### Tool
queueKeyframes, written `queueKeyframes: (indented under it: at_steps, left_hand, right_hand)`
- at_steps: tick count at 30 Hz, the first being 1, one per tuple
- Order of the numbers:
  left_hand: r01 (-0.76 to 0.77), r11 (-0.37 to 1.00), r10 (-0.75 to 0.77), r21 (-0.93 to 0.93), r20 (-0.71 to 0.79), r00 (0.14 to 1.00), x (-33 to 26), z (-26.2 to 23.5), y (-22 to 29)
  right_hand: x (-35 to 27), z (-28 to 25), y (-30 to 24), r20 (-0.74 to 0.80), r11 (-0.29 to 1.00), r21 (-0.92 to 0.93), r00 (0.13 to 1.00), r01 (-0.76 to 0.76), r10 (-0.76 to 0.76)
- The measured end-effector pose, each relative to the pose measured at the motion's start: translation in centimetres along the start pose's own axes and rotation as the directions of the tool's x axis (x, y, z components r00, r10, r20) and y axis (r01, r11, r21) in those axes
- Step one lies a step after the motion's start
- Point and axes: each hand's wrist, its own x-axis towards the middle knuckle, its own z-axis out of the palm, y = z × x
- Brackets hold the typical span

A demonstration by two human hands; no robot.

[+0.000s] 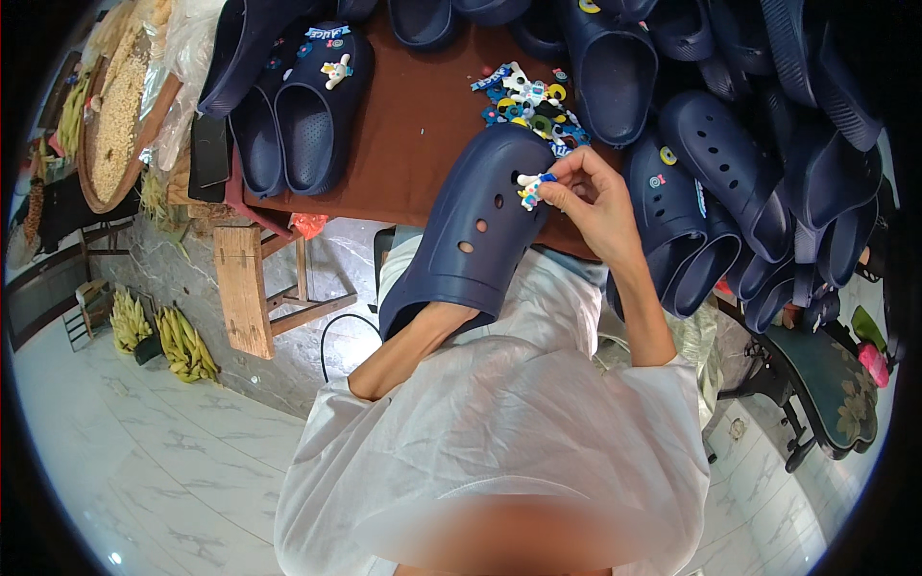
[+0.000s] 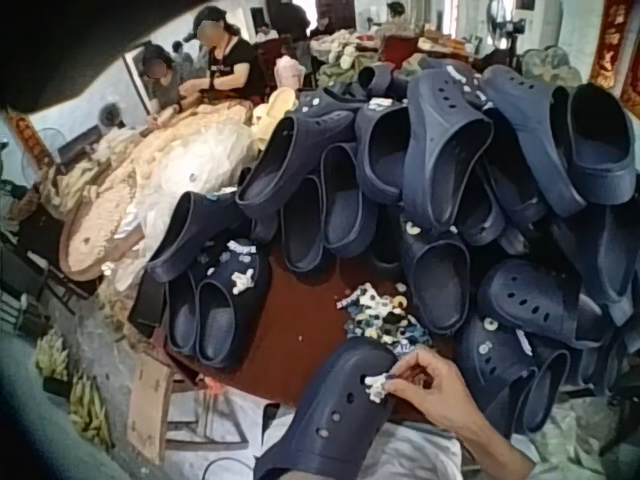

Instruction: Attaching decorative charms into the holes of foam clogs.

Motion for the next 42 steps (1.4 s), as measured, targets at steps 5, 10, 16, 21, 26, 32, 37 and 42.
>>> queueKeyframes:
  at_steps: [5, 10, 16, 21, 26, 32, 37, 42]
  left_hand:
    - [0.011, 1.0, -0.011, -0.013, 0.009, 1.0, 0.8, -0.1, 0.4]
    - [0.078, 0.997, -0.078, 0.002, 0.025, 0.997, 1.2, -0.3, 1.5]
    - [0.149, 0.989, -0.149, 0.005, 0.038, 0.988, 2.4, -0.4, 2.8]
    - [0.165, 0.986, -0.165, 0.006, 0.049, 0.985, 2.6, -0.5, 3.1]
    - [0.163, 0.987, -0.163, -0.006, 0.057, 0.985, 2.5, -0.6, 3.3]
    - [0.144, 0.989, -0.142, -0.032, 0.054, 0.988, 2.6, -0.7, 3.8]
    - [0.121, 0.991, -0.119, -0.056, 0.043, 0.992, 3.1, -0.1, 3.4]
    - [0.13, 0.988, -0.127, -0.079, 0.044, 0.991, 3.4, 0.1, 3.1]
  right_hand:
    - [0.2, 1.0, 1.8, -0.073, 0.974, 0.228, 0.997, 0.01, 0.007]
    - [0.8, -0.1, 1.0, -0.015, 0.996, 0.088, 1.0, 0.008, -0.007]
    - [-0.3, -3.1, 0.8, -0.195, 0.998, -0.063, 0.98, 0.02, -0.032]
    - [-2.3, -3.7, 0.9, -0.262, 0.916, -0.4, 0.962, -0.035, -0.078]
    - [-2.7, -1.8, 2.0, -0.263, 0.753, -0.654, 0.955, -0.07, -0.139]
    - [-2.3, 0.2, 3.3, -0.286, 0.594, -0.791, 0.947, -0.149, -0.143]
    - [-2.5, 0.0, 4.2, -0.269, 0.634, -0.766, 0.947, -0.101, -0.174]
    - [-2.9, -0.3, 3.5, -0.336, 0.777, -0.6, 0.942, -0.193, -0.026]
